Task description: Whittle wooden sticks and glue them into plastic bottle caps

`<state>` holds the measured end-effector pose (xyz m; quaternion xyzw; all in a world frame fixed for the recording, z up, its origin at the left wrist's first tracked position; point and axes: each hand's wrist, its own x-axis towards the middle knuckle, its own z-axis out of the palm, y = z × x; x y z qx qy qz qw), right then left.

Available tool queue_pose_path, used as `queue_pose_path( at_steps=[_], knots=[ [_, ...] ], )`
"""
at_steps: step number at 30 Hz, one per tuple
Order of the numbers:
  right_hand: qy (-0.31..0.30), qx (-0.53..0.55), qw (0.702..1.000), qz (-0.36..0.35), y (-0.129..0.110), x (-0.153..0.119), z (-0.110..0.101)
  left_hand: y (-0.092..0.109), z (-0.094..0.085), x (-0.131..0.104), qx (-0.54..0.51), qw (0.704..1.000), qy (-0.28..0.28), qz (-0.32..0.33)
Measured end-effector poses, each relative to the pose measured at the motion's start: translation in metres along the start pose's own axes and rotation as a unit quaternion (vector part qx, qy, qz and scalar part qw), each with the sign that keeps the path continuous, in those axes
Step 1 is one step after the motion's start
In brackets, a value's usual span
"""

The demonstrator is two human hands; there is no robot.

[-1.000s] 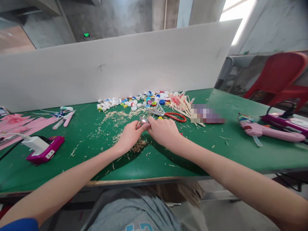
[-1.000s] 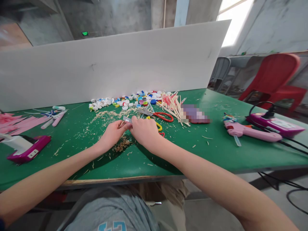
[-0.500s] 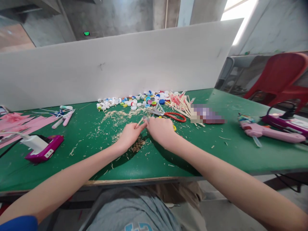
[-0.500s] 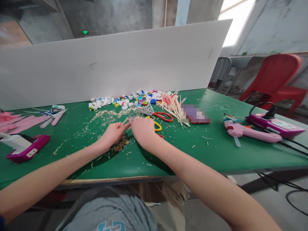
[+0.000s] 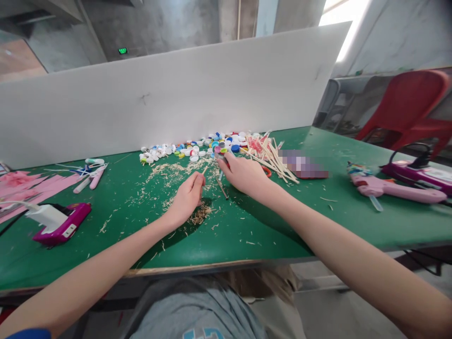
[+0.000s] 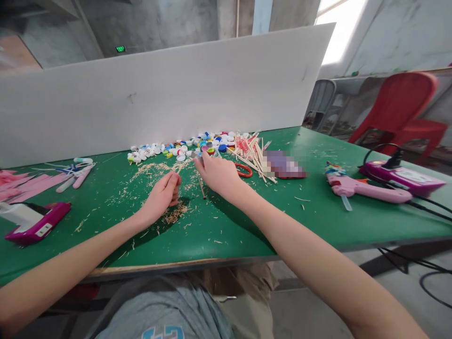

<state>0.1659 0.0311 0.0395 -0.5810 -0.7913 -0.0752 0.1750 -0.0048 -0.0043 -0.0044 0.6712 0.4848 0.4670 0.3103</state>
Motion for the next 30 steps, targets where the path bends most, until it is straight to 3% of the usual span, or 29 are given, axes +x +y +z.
queue_pose_path(
  at_steps=[6, 12, 22, 30],
  knots=[
    [0.066, 0.086, 0.989, -0.101, -0.002, -0.005, -0.001, -0.005, 0.0, 0.005, -0.064, 0.998, -0.023, 0.004],
    [0.043, 0.069, 0.985, -0.153, -0.009, -0.01, 0.0, -0.002, 0.002, 0.004, -0.119, 0.992, -0.017, -0.023],
    [0.03, 0.039, 0.981, -0.189, -0.01, -0.012, 0.005, 0.005, 0.002, 0.001, -0.195, 0.977, -0.062, -0.053],
    [0.007, 0.006, 0.98, -0.199, -0.011, -0.011, 0.009, 0.001, 0.0, -0.001, -0.088, 0.994, -0.068, 0.002]
  ],
)
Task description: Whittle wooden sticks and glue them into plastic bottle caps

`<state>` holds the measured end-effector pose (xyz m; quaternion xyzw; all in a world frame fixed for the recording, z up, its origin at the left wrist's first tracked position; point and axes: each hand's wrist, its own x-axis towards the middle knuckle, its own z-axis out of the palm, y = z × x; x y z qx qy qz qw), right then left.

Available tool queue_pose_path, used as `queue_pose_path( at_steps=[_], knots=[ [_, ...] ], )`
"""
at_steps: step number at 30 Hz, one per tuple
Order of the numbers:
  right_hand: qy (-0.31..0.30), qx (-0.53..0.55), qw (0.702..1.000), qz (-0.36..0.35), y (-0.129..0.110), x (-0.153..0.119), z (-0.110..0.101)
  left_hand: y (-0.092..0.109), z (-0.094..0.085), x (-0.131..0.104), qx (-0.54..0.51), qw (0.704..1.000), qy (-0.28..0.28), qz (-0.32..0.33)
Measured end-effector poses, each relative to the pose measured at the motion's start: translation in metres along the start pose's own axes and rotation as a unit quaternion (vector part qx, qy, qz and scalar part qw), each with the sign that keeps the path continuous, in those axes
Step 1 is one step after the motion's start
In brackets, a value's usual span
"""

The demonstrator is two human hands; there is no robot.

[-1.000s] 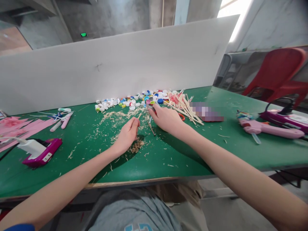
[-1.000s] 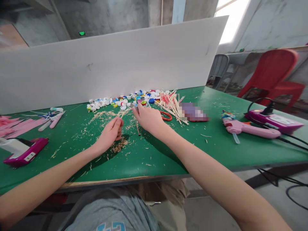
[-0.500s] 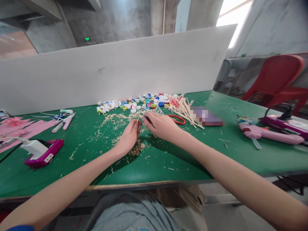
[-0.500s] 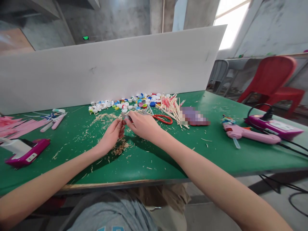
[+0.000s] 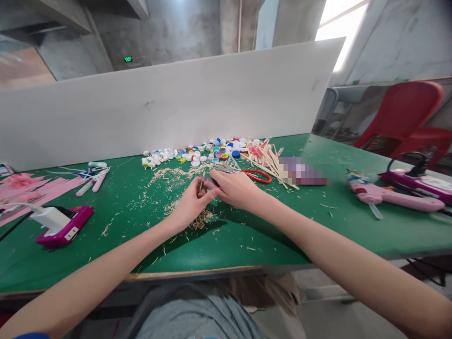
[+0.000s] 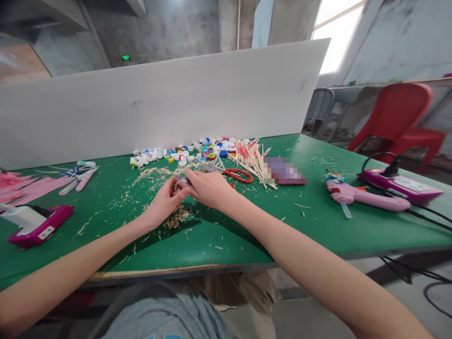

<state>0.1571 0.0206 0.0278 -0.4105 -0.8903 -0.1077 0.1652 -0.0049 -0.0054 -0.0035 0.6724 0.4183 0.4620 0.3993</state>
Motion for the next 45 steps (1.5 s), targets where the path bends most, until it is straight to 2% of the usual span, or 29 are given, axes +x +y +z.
queue_pose_path(
  at_steps=[5, 9, 26, 45],
  knots=[
    [-0.038, -0.039, 0.998, 0.015, -0.005, 0.0, 0.003, -0.003, -0.005, 0.002, 0.133, 0.991, 0.035, -0.002],
    [-0.053, -0.062, 0.996, 0.035, -0.011, 0.0, 0.001, -0.003, -0.005, 0.002, 0.183, 0.981, 0.058, -0.015],
    [-0.048, -0.11, 0.985, 0.121, -0.026, -0.001, 0.008, 0.002, -0.005, 0.005, 0.201, 0.975, 0.059, -0.067],
    [-0.017, -0.12, 0.983, 0.135, -0.03, 0.001, 0.017, -0.005, -0.006, 0.004, 0.182, 0.98, 0.032, -0.08]
  ],
)
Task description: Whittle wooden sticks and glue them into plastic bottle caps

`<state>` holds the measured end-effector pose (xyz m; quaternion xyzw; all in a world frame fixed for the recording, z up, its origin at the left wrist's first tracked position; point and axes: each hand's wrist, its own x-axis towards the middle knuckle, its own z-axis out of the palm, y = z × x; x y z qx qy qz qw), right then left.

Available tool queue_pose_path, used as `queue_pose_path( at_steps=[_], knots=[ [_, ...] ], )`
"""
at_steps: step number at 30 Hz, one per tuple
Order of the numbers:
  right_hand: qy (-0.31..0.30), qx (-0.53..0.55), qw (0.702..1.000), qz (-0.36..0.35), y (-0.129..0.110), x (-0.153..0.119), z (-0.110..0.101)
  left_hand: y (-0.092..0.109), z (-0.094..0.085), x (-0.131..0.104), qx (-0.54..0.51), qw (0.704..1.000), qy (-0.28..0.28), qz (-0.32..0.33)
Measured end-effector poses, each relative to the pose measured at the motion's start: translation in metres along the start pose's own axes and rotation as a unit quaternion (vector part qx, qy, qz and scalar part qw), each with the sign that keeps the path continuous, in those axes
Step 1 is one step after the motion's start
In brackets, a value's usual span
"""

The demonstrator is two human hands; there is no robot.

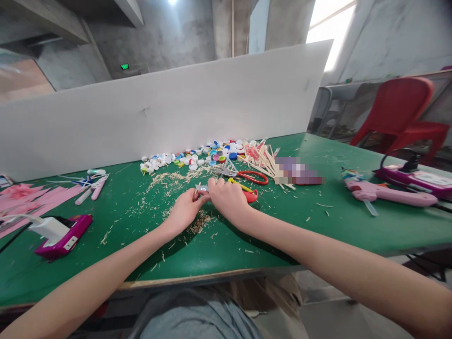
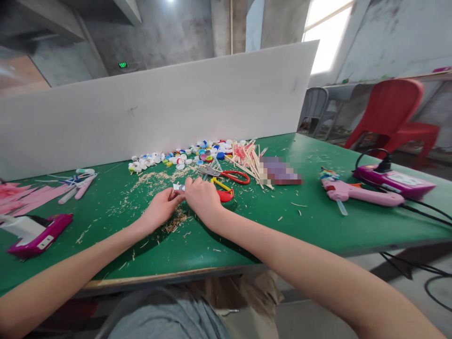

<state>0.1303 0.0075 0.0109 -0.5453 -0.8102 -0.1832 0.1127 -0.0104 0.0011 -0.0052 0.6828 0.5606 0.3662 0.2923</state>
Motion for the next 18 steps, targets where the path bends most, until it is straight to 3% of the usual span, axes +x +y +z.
queue_pose_path(
  at_steps=[18],
  knots=[
    [-0.025, 0.031, 0.999, 0.029, -0.0026, 0.0025, -0.0019, -0.0021, 0.0011, 0.0044, -0.005, 0.999, -0.015, -0.028]
  ],
)
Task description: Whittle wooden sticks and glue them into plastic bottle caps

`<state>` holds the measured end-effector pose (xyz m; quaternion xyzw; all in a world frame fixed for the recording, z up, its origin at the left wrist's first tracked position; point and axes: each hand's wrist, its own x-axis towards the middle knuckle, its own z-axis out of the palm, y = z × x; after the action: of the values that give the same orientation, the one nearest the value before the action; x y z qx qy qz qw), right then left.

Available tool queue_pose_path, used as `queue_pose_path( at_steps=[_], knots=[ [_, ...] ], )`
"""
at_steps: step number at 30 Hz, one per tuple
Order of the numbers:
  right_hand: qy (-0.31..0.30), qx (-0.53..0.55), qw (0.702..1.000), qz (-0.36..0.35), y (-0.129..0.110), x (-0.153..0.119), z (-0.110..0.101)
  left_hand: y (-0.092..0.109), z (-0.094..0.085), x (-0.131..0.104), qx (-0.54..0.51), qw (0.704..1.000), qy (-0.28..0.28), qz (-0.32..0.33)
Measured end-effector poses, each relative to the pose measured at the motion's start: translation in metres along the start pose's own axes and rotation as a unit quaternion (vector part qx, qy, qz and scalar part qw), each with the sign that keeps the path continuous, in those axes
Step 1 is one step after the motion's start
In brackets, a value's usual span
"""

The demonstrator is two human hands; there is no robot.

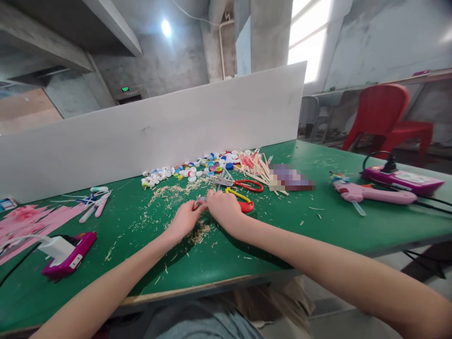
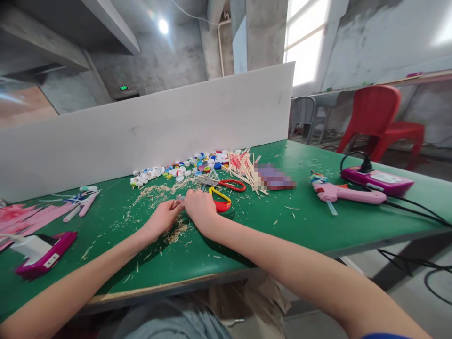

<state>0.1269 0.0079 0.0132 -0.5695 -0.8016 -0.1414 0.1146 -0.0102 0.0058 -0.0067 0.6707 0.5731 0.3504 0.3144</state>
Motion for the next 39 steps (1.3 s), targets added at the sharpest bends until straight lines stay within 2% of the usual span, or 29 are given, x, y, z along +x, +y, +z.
queue_pose_path(
  at_steps=[15, 25, 29, 34, 39],
  knots=[
    [-0.023, -0.003, 1.0, 0.014, -0.004, 0.004, 0.001, 0.003, -0.001, -0.001, -0.074, 0.994, -0.051, -0.059],
    [-0.016, 0.002, 0.995, -0.098, 0.016, 0.014, 0.006, 0.001, -0.005, 0.0, -0.132, 0.99, -0.054, -0.022],
    [-0.008, 0.0, 0.993, -0.12, 0.024, 0.014, 0.004, 0.001, -0.004, 0.0, -0.196, 0.977, -0.079, -0.02],
    [0.002, -0.002, 0.992, -0.125, 0.03, 0.012, -0.002, 0.004, -0.004, 0.0, -0.275, 0.953, -0.12, -0.048],
    [0.009, -0.018, 0.995, -0.095, 0.031, 0.015, -0.004, 0.012, -0.008, -0.002, -0.313, 0.936, -0.145, -0.066]
  ],
)
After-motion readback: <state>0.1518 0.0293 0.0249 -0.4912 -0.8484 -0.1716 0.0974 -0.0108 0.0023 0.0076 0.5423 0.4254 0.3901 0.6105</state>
